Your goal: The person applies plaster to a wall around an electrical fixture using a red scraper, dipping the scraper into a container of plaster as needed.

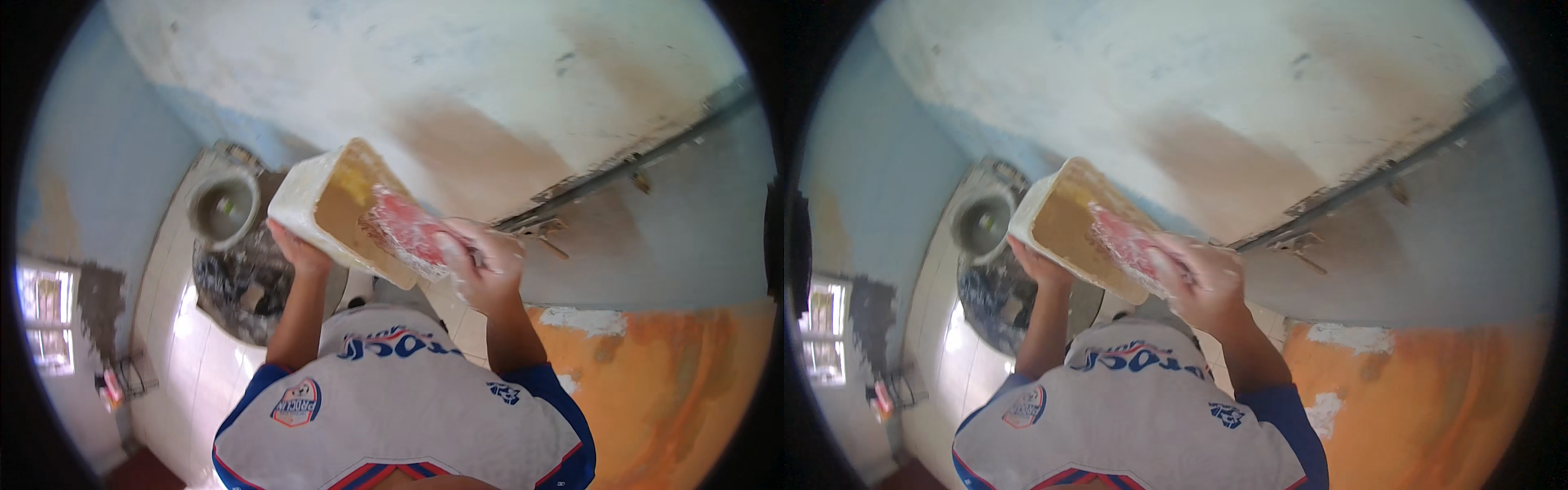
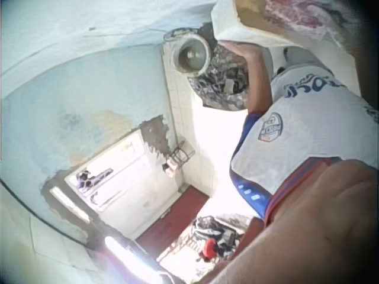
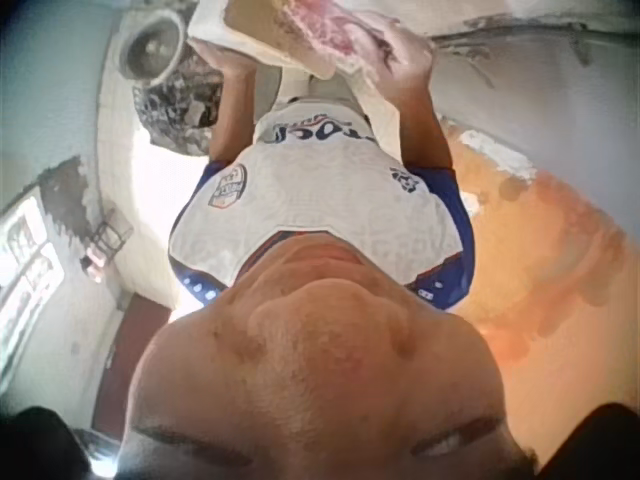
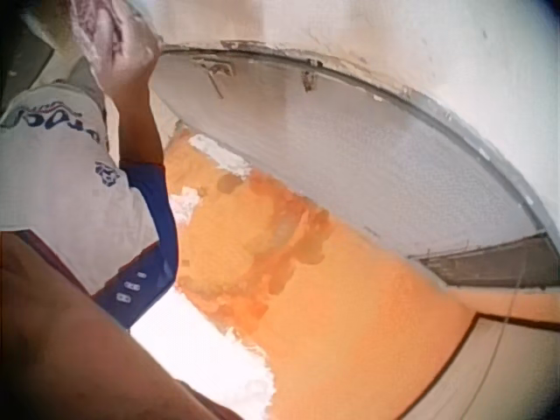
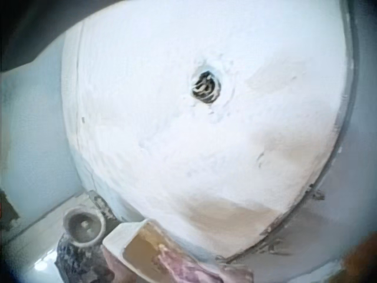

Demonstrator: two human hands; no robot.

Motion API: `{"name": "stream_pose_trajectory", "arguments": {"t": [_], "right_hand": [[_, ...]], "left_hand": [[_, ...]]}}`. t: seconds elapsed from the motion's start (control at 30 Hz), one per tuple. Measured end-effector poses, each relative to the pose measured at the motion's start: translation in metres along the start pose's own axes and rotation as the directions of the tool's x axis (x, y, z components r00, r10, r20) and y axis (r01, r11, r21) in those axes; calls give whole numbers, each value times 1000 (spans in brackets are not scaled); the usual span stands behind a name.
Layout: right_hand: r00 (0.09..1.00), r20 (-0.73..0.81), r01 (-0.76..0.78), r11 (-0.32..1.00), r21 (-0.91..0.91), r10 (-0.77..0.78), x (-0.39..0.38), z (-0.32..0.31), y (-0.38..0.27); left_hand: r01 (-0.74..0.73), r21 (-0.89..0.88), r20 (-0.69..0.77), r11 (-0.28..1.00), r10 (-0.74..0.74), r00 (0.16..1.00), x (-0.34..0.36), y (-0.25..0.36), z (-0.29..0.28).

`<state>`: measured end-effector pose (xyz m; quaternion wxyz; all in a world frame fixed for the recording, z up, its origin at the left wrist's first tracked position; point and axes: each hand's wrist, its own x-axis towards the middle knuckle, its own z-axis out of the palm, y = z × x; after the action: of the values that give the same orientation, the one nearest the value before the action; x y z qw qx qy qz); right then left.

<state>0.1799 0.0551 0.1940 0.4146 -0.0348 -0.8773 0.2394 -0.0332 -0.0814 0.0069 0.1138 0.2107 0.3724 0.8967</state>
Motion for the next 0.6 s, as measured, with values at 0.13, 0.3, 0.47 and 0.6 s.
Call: {"name": "stream_pose_trajectory", "arguments": {"t": [0.13, 0.3, 0.47, 0.6], "right_hand": [[741, -418, -332, 827, 454, 526, -12, -59, 20], [638, -634, -292, 899, 326, 437, 48, -146, 74], [795, -513, -222, 942, 253, 325, 99, -178, 126], [778, -544, -272, 949, 158, 314, 113, -190, 128]], "left_hand": [[306, -339, -29, 889, -335, 942, -11, 6, 53], [529, -359, -17, 769, -572, 820, -16, -15, 67], [632, -391, 97, 669, -653, 751, -10, -21, 89], [637, -366, 107, 678, -650, 753, 0, -22, 98]]}}
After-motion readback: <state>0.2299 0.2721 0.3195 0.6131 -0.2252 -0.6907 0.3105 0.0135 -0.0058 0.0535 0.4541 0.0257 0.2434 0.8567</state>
